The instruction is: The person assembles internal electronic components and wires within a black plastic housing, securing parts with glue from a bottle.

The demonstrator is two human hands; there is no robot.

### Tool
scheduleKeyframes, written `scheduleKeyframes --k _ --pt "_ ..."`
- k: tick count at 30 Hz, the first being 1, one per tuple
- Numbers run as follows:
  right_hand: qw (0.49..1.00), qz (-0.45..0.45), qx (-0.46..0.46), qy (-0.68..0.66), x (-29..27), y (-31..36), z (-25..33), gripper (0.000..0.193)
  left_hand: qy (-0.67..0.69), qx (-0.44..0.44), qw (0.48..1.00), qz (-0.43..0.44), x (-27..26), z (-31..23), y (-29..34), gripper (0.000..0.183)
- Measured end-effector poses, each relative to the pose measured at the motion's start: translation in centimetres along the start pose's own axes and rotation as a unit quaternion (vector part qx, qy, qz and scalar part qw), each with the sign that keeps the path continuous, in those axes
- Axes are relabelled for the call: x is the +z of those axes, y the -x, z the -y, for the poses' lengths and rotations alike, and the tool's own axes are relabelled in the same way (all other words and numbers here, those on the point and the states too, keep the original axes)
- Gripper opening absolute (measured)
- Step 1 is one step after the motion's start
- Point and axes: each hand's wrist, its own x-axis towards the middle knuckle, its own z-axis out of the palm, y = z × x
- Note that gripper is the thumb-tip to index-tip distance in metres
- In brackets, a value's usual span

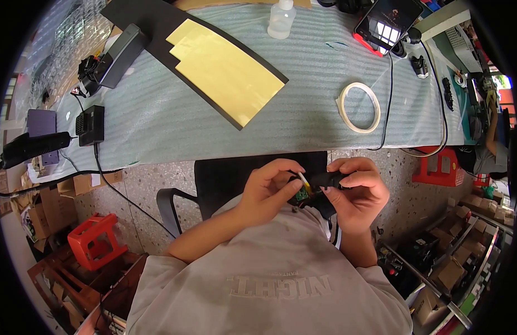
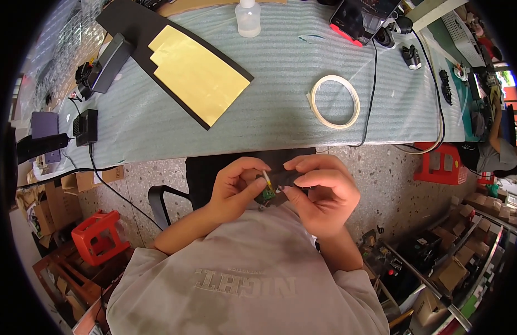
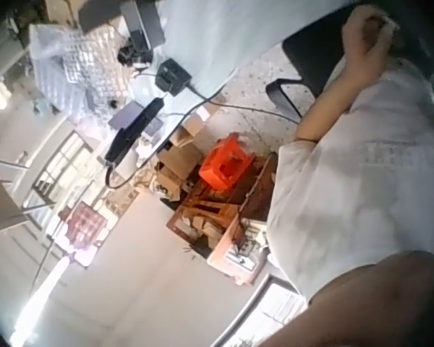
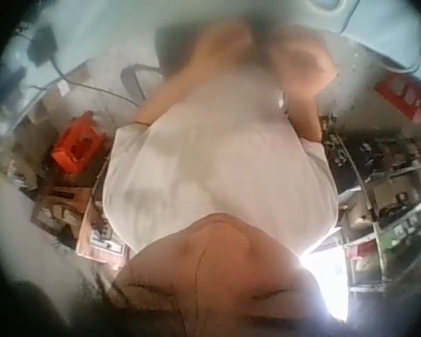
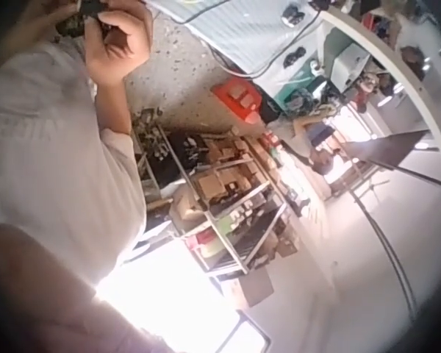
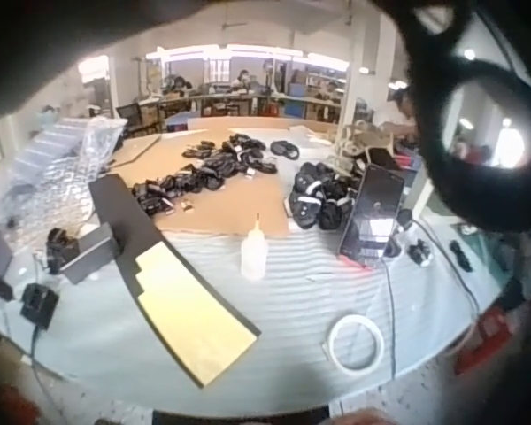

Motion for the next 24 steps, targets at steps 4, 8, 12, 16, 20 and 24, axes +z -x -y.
scheduleKeyframes --k 4,8,12,16,20,24 --pt "0.97 -0.013 -0.174 0.169 1.0 2.2 0.5 0.023 0.211 -0.035 0.968 -0.133 1.9 1.0 0.3 0.016" --pt "0.919 0.233 -0.289 0.132 1.8 1.6 1.6 0.019 0.191 -0.007 0.97 -0.153 1.1 0.7 0.5 0.016" --pt "0.956 0.156 -0.217 0.122 1.3 1.3 1.1 0.018 0.052 0.114 0.983 -0.137 -0.1 0.5 0.8 0.028" --pt "0.998 -0.042 -0.031 0.033 1.6 1.1 1.1 0.022 0.01 0.124 0.99 -0.071 -0.3 -0.5 0.7 0.034" --pt "0.982 0.068 -0.123 0.128 1.9 1.5 2.4 0.021 -0.112 0.047 0.988 -0.09 -0.6 -0.7 0.7 0.031" --pt "0.929 0.154 -0.276 0.194 2.3 2.8 1.2 0.013 0.039 0.031 0.988 -0.146 0.6 0.3 0.8 0.033"
